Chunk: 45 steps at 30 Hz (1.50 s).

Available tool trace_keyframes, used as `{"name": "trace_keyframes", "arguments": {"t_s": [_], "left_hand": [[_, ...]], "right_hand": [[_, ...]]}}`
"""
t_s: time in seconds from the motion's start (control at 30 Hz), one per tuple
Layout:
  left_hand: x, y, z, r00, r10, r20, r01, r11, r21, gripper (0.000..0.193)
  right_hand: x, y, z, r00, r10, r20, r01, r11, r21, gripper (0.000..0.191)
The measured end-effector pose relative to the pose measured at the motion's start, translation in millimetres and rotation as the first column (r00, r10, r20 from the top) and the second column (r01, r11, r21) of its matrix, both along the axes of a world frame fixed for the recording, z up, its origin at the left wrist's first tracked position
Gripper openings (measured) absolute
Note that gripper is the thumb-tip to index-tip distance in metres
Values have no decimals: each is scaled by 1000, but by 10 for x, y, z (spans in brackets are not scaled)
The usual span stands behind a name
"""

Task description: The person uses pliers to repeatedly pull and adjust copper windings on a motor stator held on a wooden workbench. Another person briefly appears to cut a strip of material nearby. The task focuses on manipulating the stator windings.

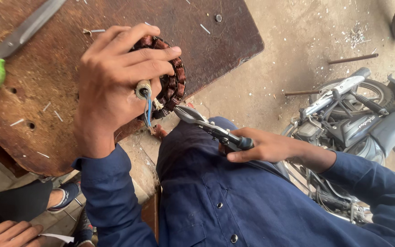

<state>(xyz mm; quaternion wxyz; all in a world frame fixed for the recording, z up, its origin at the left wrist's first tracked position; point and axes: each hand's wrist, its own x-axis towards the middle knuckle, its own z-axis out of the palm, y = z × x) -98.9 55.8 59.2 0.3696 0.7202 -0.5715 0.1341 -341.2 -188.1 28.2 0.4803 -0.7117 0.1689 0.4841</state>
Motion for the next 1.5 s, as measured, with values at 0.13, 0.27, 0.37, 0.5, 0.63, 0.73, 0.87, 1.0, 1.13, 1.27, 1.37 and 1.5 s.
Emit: {"name": "trace_keyframes", "arguments": {"t_s": [0.13, 0.27, 0.37, 0.5, 0.63, 0.73, 0.87, 1.0, 1.13, 1.27, 1.37, 1.5], "left_hand": [[-12, 1, -32, 1000, 28, 0, -28, 1000, -12, 24], [-1, -1, -130, 1000, 16, 6, -16, 1000, 9, 19], [-4, 2, -177, 999, 8, 36, -9, 1000, 20, 22], [-8, 16, -181, 999, 2, 47, -3, 1000, 9, 20], [-14, 25, -189, 999, -2, 33, 2, 1000, 23, 20], [-14, 27, -223, 998, 38, 51, -41, 998, 45, 21], [-22, 53, -259, 996, 74, 49, -76, 996, 46, 21], [-33, 58, -236, 991, 132, -18, -130, 989, 65, 21], [-23, 4, -153, 988, 156, 4, -156, 985, 71, 22], [-79, 16, -66, 981, 179, -73, -171, 980, 102, 24], [-119, -23, -44, 980, 179, -88, -168, 978, 121, 23], [-112, -59, -47, 977, 187, -102, -173, 976, 129, 23]], "right_hand": [[-16, -44, 0, 999, -50, 3, 50, 998, 50, 66], [38, -17, 9, 984, -150, 91, 98, 899, 426, 55], [86, 38, 39, 983, -173, 65, 127, 885, 447, 46], [97, 101, 61, 989, -111, 93, 86, 966, 243, 43], [7, 141, -20, 988, -102, 114, 109, 992, -63, 41], [-56, 101, -136, 920, -5, 391, 56, 991, -118, 49], [-95, 82, -262, 900, -7, 436, 54, 994, -96, 44], [-107, 141, -202, 836, -3, 549, 66, 993, -96, 34], [-93, 185, -13, 800, 5, 600, 117, 979, -164, 43], [-39, 209, 52, 799, -47, 599, 152, 980, -126, 41], [-15, 182, 56, 826, -9, 563, 164, 960, -225, 43], [-38, 160, 61, 828, -1, 561, 160, 959, -235, 44]]}}
